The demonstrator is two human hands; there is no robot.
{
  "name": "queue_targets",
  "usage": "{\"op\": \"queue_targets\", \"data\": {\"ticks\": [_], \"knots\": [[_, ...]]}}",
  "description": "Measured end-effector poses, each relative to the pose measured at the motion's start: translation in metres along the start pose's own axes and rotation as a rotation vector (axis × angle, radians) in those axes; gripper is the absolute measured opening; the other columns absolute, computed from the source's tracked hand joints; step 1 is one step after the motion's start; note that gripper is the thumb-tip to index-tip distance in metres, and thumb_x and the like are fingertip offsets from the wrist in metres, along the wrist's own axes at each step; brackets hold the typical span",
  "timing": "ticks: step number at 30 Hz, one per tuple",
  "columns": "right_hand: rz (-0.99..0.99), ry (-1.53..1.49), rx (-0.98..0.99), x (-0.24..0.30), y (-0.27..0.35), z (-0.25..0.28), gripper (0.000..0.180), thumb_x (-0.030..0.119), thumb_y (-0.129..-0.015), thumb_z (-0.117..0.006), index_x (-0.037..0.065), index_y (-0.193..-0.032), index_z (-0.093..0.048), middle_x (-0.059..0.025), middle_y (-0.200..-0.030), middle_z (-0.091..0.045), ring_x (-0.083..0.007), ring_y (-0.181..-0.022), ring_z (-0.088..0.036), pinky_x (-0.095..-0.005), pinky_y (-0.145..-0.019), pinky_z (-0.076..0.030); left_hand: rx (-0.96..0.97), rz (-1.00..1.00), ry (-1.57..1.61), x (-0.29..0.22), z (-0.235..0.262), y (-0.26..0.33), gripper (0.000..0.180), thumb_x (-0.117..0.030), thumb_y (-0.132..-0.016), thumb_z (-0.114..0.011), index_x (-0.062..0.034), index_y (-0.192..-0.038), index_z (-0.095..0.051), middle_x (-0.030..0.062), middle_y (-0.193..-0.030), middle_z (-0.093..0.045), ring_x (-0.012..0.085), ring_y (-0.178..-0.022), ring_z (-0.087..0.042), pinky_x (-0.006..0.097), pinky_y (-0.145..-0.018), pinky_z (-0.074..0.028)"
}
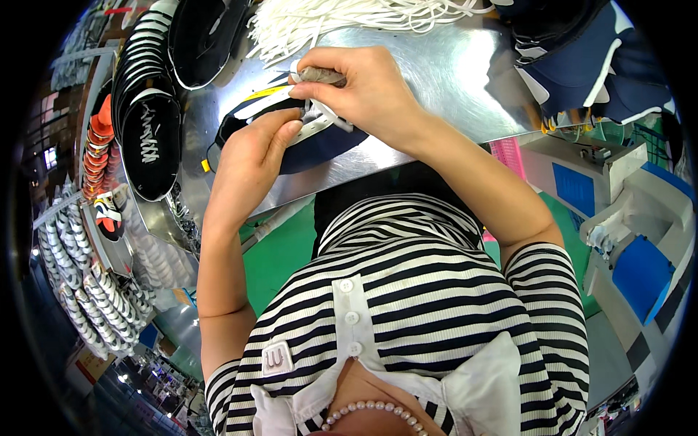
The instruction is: The person laces a blue and white shoe by hand, threading white laces through the eyelets and tying them. The person handles multiple shoes and laces on a metal table in a factory setting.
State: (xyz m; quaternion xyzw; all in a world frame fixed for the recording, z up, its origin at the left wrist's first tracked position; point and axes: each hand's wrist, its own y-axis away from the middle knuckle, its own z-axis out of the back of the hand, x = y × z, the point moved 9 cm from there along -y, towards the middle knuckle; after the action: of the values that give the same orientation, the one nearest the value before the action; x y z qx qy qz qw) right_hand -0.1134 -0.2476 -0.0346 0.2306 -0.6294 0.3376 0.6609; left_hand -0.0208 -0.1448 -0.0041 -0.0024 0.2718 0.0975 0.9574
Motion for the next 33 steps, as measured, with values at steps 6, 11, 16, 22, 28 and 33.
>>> {"op": "queue_targets", "data": {"ticks": [6,11,16,22,28,33], "knots": [[-0.017,-0.257,-0.133,-0.025,-0.014,-0.003,0.015,0.016,-0.085,-0.073,0.003,-0.092,-0.072,-0.0032,-0.078,-0.071,-0.0041,-0.069,-0.059,-0.0217,-0.062,-0.047,0.123,0.090,-0.082,-0.004,-0.017,-0.019,0.029,-0.034,-0.092,-0.061,-0.0064,-0.087,-0.070,0.0111,-0.070,-0.065,0.0314,-0.067,-0.064,0.041,-0.061,-0.049],[0.005,-0.018,-0.141,-0.029,-0.016,0.005,0.021,0.019,-0.087,-0.070,0.001,-0.098,-0.066,-0.0085,-0.075,-0.068,-0.0137,-0.064,-0.061,-0.0263,-0.062,-0.048,0.117,0.124,-0.082,0.010,-0.029,-0.025,0.027,-0.035,-0.090,-0.064,-0.0101,-0.081,-0.071,0.0101,-0.059,-0.061,0.0310,-0.060,-0.062,0.041,-0.058,-0.047],[-0.165,0.143,-0.017,-0.019,0.025,0.017,0.022,0.017,-0.092,-0.063,0.001,-0.104,-0.057,-0.0128,-0.077,-0.068,-0.0243,-0.068,-0.068,-0.0328,-0.064,-0.051,0.080,0.174,-0.010,0.029,-0.033,-0.027,0.030,-0.036,-0.089,-0.066,-0.0074,-0.082,-0.070,0.0092,-0.062,-0.061,0.0268,-0.058,-0.059,0.038,-0.058,-0.046],[-0.177,0.200,0.106,-0.026,0.052,0.002,0.015,0.014,-0.091,-0.063,0.000,-0.094,-0.058,-0.0148,-0.078,-0.070,-0.0276,-0.071,-0.069,-0.0355,-0.063,-0.052,0.112,0.212,-0.001,0.027,-0.034,-0.025,0.032,-0.033,-0.088,-0.069,-0.0017,-0.082,-0.067,0.0072,-0.062,-0.059,0.0183,-0.055,-0.051,0.031,-0.057,-0.043],[-0.165,0.353,0.160,-0.031,0.050,0.005,0.015,0.016,-0.089,-0.065,0.002,-0.093,-0.060,-0.0134,-0.075,-0.069,-0.0331,-0.065,-0.066,-0.0394,-0.062,-0.051,0.182,0.221,0.083,0.024,-0.041,-0.028,0.025,-0.027,-0.088,-0.070,-0.0025,-0.093,-0.071,0.0074,-0.067,-0.061,0.0146,-0.059,-0.053,0.029,-0.060,-0.045],[-0.014,0.719,0.236,-0.016,0.037,-0.007,0.012,0.008,-0.083,-0.063,0.001,-0.091,-0.058,-0.0154,-0.071,-0.065,-0.0326,-0.068,-0.066,-0.0413,-0.060,-0.051,0.149,-0.009,0.175,0.012,-0.047,-0.018,0.026,-0.014,-0.082,-0.071,-0.0018,-0.105,-0.068,0.0136,-0.089,-0.068,0.0242,-0.079,-0.065,0.034,-0.075,-0.051]]}}
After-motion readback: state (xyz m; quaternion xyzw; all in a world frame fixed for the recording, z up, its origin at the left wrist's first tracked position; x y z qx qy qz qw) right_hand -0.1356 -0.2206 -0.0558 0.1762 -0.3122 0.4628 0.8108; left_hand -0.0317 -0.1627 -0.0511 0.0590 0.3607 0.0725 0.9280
